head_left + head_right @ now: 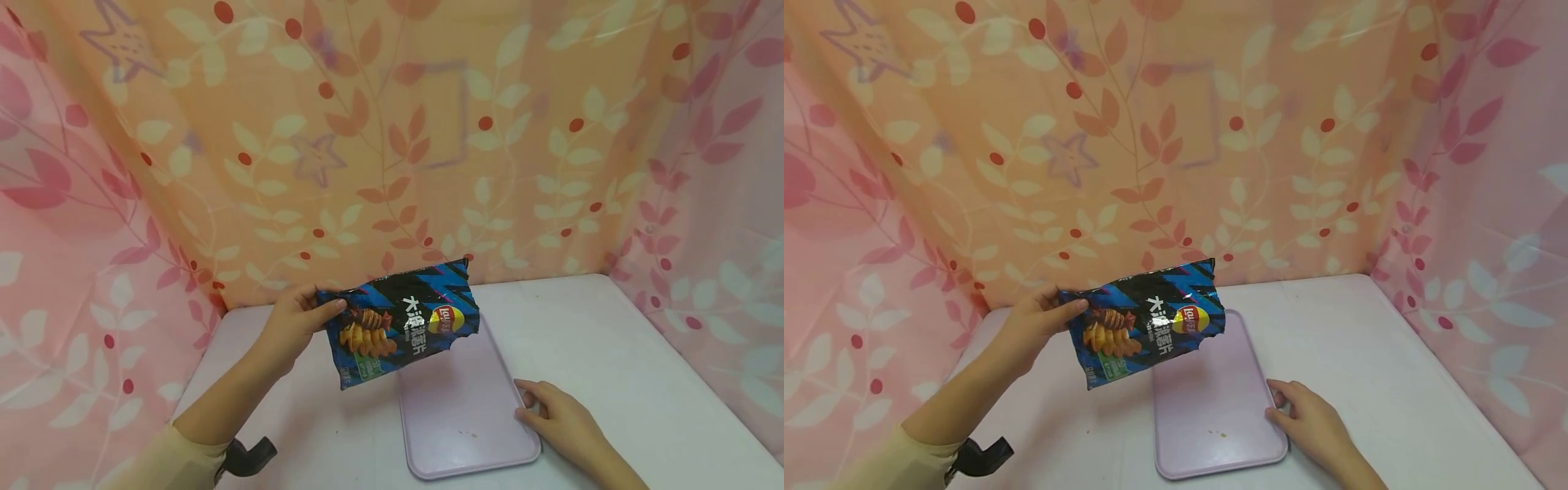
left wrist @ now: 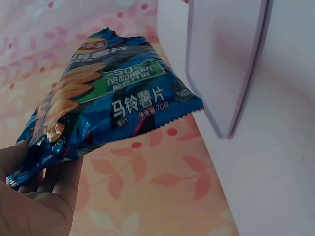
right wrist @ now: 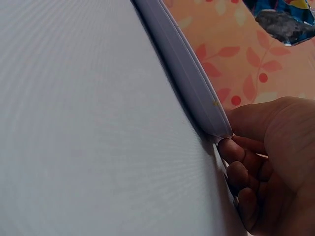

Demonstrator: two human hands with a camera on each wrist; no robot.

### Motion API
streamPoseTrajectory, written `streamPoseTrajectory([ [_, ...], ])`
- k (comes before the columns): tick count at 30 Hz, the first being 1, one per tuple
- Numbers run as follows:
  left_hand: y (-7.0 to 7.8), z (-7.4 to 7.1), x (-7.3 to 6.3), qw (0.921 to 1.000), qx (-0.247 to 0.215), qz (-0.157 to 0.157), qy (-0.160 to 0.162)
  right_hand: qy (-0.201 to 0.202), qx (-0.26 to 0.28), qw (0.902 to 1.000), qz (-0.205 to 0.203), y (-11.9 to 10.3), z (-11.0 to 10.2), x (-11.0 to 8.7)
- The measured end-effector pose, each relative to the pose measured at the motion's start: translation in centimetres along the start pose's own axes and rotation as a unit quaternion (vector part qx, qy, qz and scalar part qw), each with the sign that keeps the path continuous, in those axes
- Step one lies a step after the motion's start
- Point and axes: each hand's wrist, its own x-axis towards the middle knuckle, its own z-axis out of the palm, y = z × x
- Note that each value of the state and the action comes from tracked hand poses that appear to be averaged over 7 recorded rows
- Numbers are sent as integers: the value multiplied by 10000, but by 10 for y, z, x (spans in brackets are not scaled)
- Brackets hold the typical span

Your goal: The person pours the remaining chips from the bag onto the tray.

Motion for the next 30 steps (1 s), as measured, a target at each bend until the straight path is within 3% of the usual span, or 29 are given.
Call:
streamPoseTrajectory([
  [5,10,4,6,10000,-13,-43,16,-57,49,9999,67,-2,-1,0],
  [11,6,7,6,9998,-166,-84,66,-110,52,9999,75,-3,0,1],
  [17,9,7,10,9998,-1,-133,137,-18,-22,10000,-32,-1,1,0],
  [22,22,9,14,9997,-141,119,154,-17,-1,10000,-21,0,0,0],
  [26,22,20,17,9989,-322,314,141,-146,15,9998,143,-2,-2,1],
  [30,15,34,19,9991,-352,245,-53,-262,-20,9991,342,-4,-3,1],
])
